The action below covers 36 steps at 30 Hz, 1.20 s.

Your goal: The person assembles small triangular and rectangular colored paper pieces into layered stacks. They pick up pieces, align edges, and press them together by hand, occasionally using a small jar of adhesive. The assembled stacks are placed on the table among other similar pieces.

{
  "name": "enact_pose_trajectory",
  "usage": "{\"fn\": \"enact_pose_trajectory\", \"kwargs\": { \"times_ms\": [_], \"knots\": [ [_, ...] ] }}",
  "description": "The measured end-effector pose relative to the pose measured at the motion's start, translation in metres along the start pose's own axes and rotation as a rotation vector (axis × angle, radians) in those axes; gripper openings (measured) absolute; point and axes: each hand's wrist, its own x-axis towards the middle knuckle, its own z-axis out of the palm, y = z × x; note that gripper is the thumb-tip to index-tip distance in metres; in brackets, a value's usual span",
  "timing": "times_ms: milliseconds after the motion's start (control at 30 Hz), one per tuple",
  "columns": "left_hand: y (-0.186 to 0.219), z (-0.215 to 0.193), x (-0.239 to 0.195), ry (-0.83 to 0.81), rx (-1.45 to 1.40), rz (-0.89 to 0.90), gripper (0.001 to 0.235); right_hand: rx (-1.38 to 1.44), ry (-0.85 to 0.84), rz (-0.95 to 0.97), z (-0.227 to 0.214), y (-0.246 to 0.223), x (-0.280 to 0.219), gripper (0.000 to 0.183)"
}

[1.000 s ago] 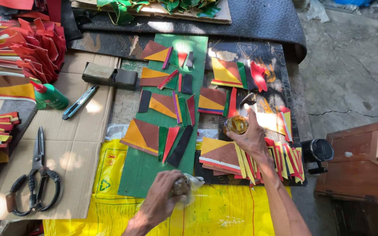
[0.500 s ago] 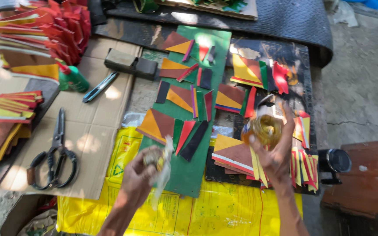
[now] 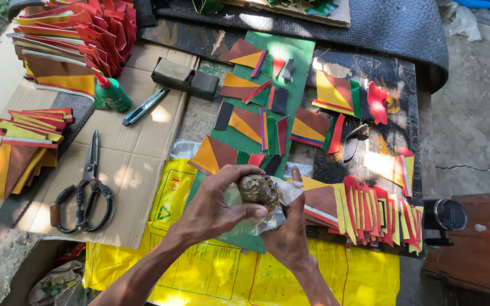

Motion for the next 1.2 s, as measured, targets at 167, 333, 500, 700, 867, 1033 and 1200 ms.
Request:
{"fn": "enact_pose_trajectory", "kwargs": {
  "times_ms": [167, 333, 500, 700, 867, 1033, 1200],
  "knots": [
    [0.009, 0.004, -0.006, -0.079, 0.134, 0.088, 0.070, 0.436, 0.004, 0.230, 0.002, 0.014, -0.019, 0.117],
    [0.005, 0.022, -0.024, -0.053, 0.227, 0.171, 0.075, 0.397, 0.116, 0.302, 0.012, 0.012, -0.030, 0.107],
    [-0.011, 0.028, -0.047, 0.046, -0.175, 0.061, 0.118, 0.632, 0.149, 0.443, -0.016, 0.008, -0.028, 0.098],
    [-0.017, 0.073, -0.056, 0.008, -0.095, 0.130, 0.091, 0.452, -0.086, 0.392, -0.029, -0.013, -0.029, 0.117],
    [-0.022, 0.093, -0.046, 0.197, 0.001, 0.265, 0.065, 0.646, -0.233, 0.405, -0.065, -0.056, -0.019, 0.118],
    [-0.010, 0.097, -0.045, 0.077, -0.015, 0.207, 0.064, 0.341, 0.027, 0.098, -0.090, -0.072, 0.005, 0.118],
    [-0.002, 0.103, -0.047, -0.067, -0.166, 0.118, 0.047, 0.312, 0.044, 0.164, -0.064, -0.063, 0.006, 0.090]
  ]
}}
